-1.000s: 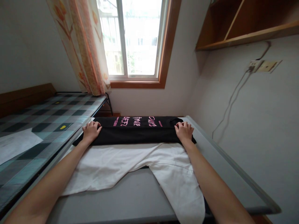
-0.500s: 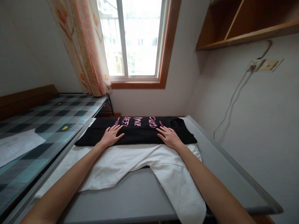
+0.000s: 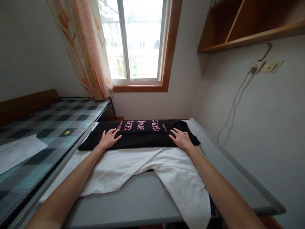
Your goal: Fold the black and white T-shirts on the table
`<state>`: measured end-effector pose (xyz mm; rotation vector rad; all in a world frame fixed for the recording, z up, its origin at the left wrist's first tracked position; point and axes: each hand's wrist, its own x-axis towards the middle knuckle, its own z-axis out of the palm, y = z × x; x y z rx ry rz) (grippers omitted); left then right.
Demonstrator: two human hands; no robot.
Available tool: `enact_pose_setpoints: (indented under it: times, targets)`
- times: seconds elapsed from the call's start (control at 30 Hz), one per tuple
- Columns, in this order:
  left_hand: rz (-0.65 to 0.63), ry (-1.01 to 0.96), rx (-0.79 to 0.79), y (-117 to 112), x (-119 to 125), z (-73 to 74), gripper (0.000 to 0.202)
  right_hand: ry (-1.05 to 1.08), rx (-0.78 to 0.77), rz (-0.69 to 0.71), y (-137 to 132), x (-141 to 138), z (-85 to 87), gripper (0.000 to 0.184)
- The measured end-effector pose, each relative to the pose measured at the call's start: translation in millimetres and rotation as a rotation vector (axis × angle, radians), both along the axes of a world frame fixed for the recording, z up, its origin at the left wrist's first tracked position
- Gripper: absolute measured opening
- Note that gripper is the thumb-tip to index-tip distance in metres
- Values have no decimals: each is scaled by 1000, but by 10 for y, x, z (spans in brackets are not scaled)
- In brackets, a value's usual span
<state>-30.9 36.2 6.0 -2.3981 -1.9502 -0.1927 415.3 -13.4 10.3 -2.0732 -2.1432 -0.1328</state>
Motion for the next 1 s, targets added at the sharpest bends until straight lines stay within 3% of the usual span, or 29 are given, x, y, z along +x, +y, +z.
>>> enact_pose_setpoints:
  times: [0.23, 0.7, 0.83, 1.0]
  targets:
    - [-24, -18, 5, -224, -7, -1, 64, -14, 2, 11, -195, -20, 31, 57]
    - [-93, 0, 30, -839, -129, -82, 64, -53, 41, 96, -872, 45, 114, 54]
    - [-88, -45, 25, -871, -136, -31, 59, -38, 51, 89, -821, 139, 180, 41]
    - [-141, -130, 77, -654, -215, 115, 39, -140, 44, -7, -563, 281, 181, 40]
